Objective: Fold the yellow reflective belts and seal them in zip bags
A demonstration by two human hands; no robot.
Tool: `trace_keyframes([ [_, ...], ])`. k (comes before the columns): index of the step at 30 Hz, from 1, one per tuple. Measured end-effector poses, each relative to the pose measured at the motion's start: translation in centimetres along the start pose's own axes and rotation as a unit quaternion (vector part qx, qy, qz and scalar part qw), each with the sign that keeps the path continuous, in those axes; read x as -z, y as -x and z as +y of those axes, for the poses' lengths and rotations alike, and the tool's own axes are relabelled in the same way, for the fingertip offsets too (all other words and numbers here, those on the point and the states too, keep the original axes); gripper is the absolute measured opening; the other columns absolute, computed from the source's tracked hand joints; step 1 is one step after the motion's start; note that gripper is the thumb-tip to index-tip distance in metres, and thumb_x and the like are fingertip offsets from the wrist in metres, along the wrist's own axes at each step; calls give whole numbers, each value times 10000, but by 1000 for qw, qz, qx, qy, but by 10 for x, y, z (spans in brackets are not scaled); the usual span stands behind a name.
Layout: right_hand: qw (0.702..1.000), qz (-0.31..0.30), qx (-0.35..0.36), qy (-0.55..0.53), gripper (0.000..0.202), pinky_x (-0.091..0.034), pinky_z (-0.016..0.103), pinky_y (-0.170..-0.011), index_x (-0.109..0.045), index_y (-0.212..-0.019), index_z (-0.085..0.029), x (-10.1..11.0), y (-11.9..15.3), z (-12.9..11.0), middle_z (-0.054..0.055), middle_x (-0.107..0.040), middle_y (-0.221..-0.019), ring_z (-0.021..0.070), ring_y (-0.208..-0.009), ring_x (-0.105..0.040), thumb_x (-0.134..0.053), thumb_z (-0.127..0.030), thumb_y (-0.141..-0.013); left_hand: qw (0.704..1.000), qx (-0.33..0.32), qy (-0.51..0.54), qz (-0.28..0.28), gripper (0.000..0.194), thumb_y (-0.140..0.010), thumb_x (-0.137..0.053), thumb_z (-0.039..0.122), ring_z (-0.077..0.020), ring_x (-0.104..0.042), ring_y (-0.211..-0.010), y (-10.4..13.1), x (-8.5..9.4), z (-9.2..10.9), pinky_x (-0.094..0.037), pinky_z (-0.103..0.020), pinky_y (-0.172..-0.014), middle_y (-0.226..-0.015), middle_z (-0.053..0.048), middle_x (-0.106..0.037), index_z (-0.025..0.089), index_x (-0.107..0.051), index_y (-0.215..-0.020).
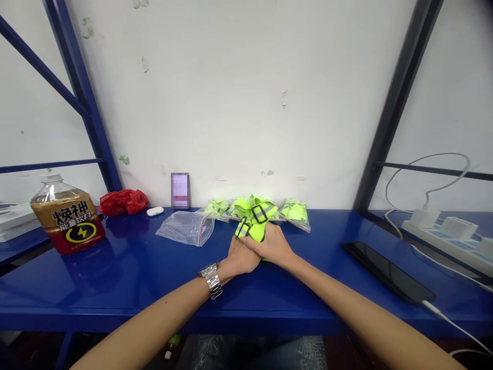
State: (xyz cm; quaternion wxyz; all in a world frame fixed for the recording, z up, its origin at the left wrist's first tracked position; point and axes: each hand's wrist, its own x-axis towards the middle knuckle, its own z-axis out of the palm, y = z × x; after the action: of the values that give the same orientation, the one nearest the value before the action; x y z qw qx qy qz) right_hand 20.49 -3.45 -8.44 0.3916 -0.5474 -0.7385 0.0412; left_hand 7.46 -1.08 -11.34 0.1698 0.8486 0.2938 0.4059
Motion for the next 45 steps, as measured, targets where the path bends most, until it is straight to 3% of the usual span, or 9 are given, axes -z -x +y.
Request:
trace_keyframes([
  [4, 1000, 2, 6, 13, 319, -427, 290, -639, -626, -831, -169, -5, -19, -3, 73, -656, -764, 226, -740, -601, -562, -477, -783, 978, 66, -178, -91, 319, -883, -371, 333, -316, -543, -1019, 1, 3, 9, -412, -462, -904, -1107, -132, -614, 192, -581, -1076],
  [10, 988, 9, -128, 83, 170, -399, 271, -573, -586, -622, -157, 6, -37, 28, 75, -615, -634, 209, -641, -591, -550, -281, -733, 942, 103, -287, -140, 321, -881, -344, 339, -304, -513, -1056, 3, 6, 23, -407, -463, -915, -1133, -116, -578, 187, -507, -1113],
  [15, 975, -3, -178, 134, 381, -407, 295, -556, -607, -687, -160, 15, -32, 35, 111, -635, -695, 252, -672, -609, -578, -537, -734, 947, 94, -274, -140, 370, -892, -343, 358, -308, -471, -1142, 4, 4, 20, -374, -479, -961, -1238, -123, -527, 195, -453, -1206],
  [19, 997, 38, -60, 41, 531, -457, 340, -681, -594, -988, -157, 18, -22, 18, 112, -641, -898, 269, -840, -608, -550, -627, -746, 949, 89, -274, -130, 405, -899, -348, 356, -317, -468, -1155, 4, 2, 17, -366, -487, -968, -1262, -148, -516, 173, -444, -1248],
  [23, 997, 11, 78, 23, 869, -429, 414, -864, -353, -1297, -122, 11, -8, 1, 196, -474, -1238, 321, -1115, -480, -645, -630, -656, 952, 51, -267, -140, 388, -894, -383, 322, -287, -472, -1152, 5, 2, 15, -353, -453, -988, -1274, -117, -525, 195, -469, -1251],
  [28, 992, -69, 101, 40, 454, -416, 352, -716, -407, -1085, -152, 9, -17, -5, 107, -523, -974, 250, -886, -505, -562, -434, -764, 947, 84, -271, -150, 384, -921, -297, 333, -299, -527, -1033, 4, 3, 21, -402, -453, -894, -1162, -134, -577, 178, -531, -1184],
  [34, 1000, -15, 18, 15, 438, -316, 270, -554, -354, -1050, -187, 3, -28, 15, -21, -468, -717, 177, -631, -456, -564, -371, -713, 936, 121, -303, -133, 433, -895, -302, 343, -308, -485, -1004, 4, 1, 22, -397, -450, -884, -1089, -166, -544, 108, -515, -1190],
  [38, 999, 0, -51, -1, 428, -358, 278, -596, -357, -1055, -195, -5, -27, 24, -5, -519, -757, 195, -681, -508, -554, -406, -739, 934, 153, -307, -98, 403, -878, -321, 323, -291, -468, -978, 4, -3, 20, -396, -425, -887, -1066, -168, -493, 79, -524, -1127],
  [45, 985, 50, -44, 156, 387, -388, 327, -728, -512, -1026, -216, -9, -26, 20, 85, -535, -967, 267, -933, -516, -521, -534, -805, 957, 120, -257, -68, 336, -869, -362, 258, -269, -481, -960, 7, -1, 18, -405, -405, -870, -1041, -143, -506, 89, -426, -1152],
])
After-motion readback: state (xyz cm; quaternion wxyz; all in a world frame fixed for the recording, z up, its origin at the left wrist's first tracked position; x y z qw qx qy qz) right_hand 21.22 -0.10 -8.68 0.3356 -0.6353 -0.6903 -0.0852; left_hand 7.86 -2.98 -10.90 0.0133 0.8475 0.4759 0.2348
